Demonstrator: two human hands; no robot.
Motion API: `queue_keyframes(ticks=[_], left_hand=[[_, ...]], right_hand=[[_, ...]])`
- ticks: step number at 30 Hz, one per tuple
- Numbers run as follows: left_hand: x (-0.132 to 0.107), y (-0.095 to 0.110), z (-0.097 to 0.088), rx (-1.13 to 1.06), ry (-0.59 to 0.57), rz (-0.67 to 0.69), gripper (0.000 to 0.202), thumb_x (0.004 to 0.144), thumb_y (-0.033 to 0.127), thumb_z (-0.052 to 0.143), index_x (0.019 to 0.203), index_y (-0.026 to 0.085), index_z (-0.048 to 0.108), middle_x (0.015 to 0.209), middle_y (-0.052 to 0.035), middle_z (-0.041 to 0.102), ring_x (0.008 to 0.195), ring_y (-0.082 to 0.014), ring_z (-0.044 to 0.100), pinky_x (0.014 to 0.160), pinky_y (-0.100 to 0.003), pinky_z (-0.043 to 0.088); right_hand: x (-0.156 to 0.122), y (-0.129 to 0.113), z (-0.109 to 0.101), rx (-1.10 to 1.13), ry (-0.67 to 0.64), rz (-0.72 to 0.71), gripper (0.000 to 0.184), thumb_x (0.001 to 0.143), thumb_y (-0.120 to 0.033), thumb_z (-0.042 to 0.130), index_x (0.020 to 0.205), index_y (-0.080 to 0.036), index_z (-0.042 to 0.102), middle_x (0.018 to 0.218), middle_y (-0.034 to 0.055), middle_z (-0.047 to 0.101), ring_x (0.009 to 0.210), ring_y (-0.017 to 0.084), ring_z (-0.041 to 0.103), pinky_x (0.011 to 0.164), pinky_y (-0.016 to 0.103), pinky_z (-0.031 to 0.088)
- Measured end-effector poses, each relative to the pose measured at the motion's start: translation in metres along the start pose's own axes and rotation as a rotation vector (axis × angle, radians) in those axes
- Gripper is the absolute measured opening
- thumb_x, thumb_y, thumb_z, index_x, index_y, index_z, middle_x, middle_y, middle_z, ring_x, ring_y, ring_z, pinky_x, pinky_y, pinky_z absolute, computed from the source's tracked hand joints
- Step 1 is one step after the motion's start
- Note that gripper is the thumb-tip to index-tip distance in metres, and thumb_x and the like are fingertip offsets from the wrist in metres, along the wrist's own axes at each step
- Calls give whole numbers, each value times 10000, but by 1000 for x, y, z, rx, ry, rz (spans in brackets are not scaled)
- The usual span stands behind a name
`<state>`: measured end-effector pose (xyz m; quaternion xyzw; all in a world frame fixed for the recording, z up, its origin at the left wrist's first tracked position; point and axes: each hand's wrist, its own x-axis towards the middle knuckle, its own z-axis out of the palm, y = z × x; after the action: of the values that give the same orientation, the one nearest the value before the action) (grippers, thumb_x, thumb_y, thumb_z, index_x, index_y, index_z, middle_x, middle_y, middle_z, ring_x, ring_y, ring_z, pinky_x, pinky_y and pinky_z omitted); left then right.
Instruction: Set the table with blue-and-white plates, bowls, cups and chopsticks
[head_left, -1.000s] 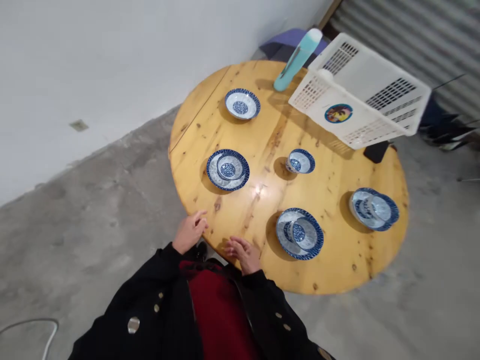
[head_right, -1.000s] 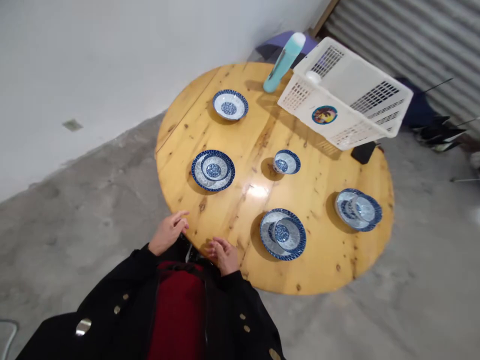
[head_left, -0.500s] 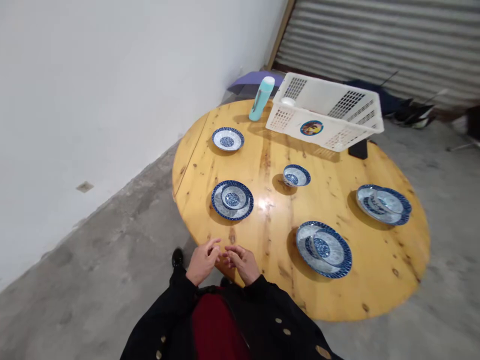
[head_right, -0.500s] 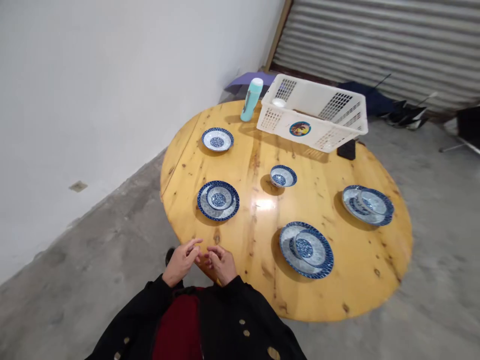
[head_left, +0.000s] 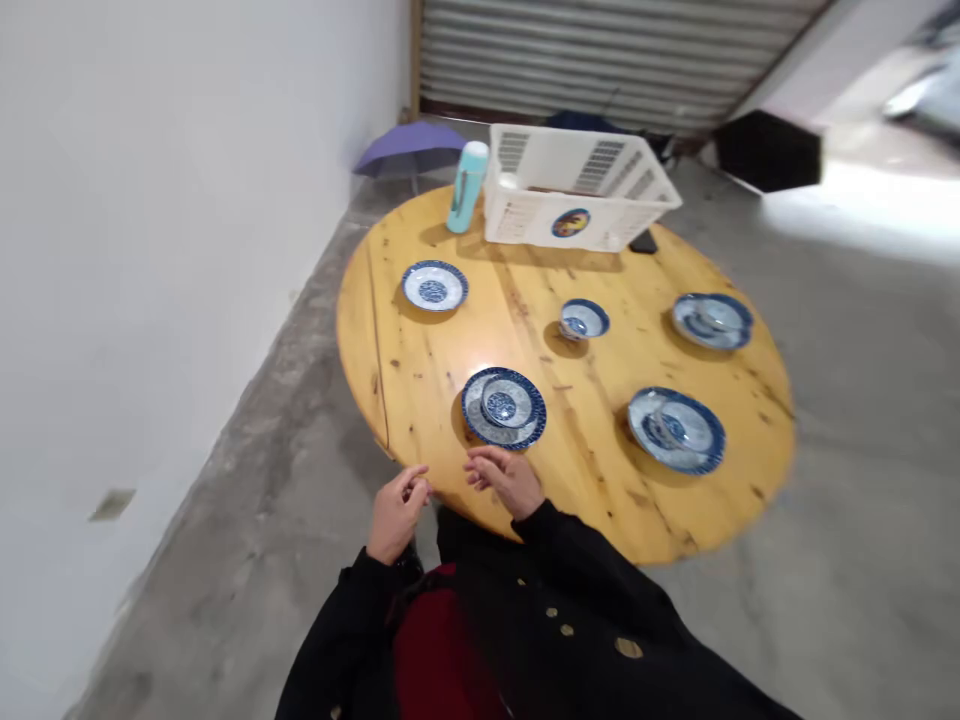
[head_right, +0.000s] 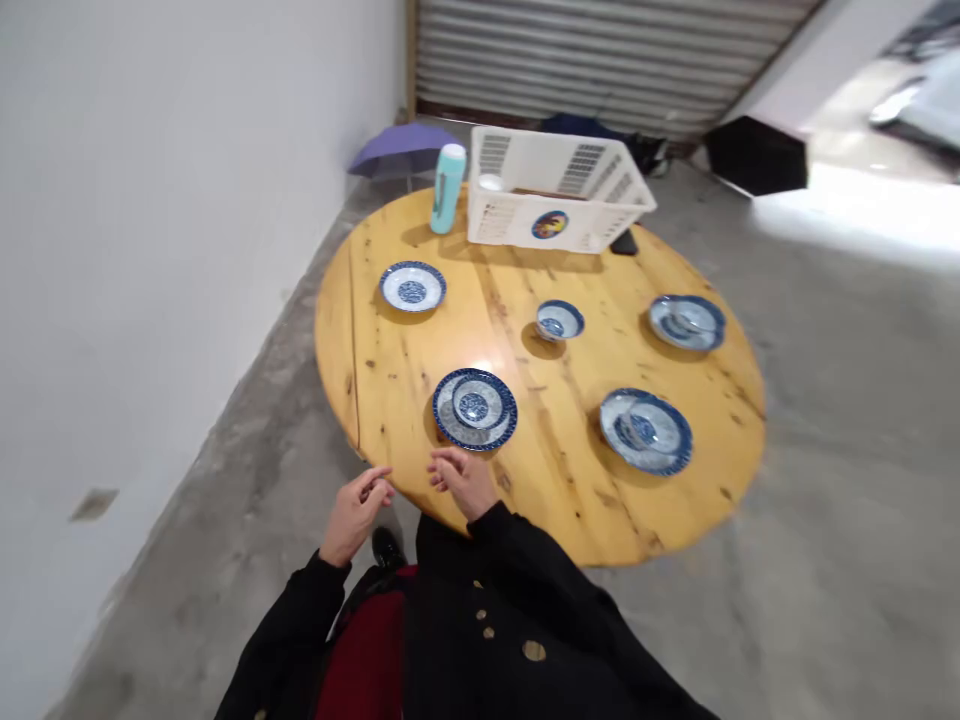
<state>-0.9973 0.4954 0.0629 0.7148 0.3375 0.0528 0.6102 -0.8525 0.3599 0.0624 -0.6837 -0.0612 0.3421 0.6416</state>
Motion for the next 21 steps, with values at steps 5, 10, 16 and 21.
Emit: queue_keyframes(ticks=[5, 10, 16, 21], left_hand=[[70, 16, -16, -28, -65, 10, 496, 820, 466, 542, 1149, 118, 668, 844, -65, 719, 752, -187, 702, 781, -318, 559], [134, 37, -30, -43, -104, 11, 625, 768, 548, 586, 1179, 82, 653, 860, -79, 722, 774, -202, 719, 796, -342, 566], [191, 58, -43, 44, -145, -69, 574, 749, 521, 600, 1134, 101, 672, 852, -82, 729, 756, -205, 733, 650, -285, 546], [237, 73, -30, 65, -179, -84, 497, 772, 463, 584, 1106, 109, 684, 871, -96, 733, 764, -200, 734, 606, -262, 537]], right_hand=[[76, -49, -59, -53, 304, -112, 222, 693, -306, 729, 829, -140, 673, 668, 25, 716, 496, 123, 635, 433, 197, 481], [174, -84, -127, -48, 714, 29, 58, 771, -117, 654, 781, -127, 598, 580, -19, 619, 413, 97, 591, 401, 177, 468], [264, -85, -183, 62, 951, 150, 78, 893, -198, 602, 871, -124, 592, 556, -35, 543, 445, 124, 598, 444, 225, 530], [303, -70, -199, 150, 929, 151, 133, 942, -205, 509, 1010, -142, 604, 647, 10, 616, 643, 182, 708, 569, 299, 617]])
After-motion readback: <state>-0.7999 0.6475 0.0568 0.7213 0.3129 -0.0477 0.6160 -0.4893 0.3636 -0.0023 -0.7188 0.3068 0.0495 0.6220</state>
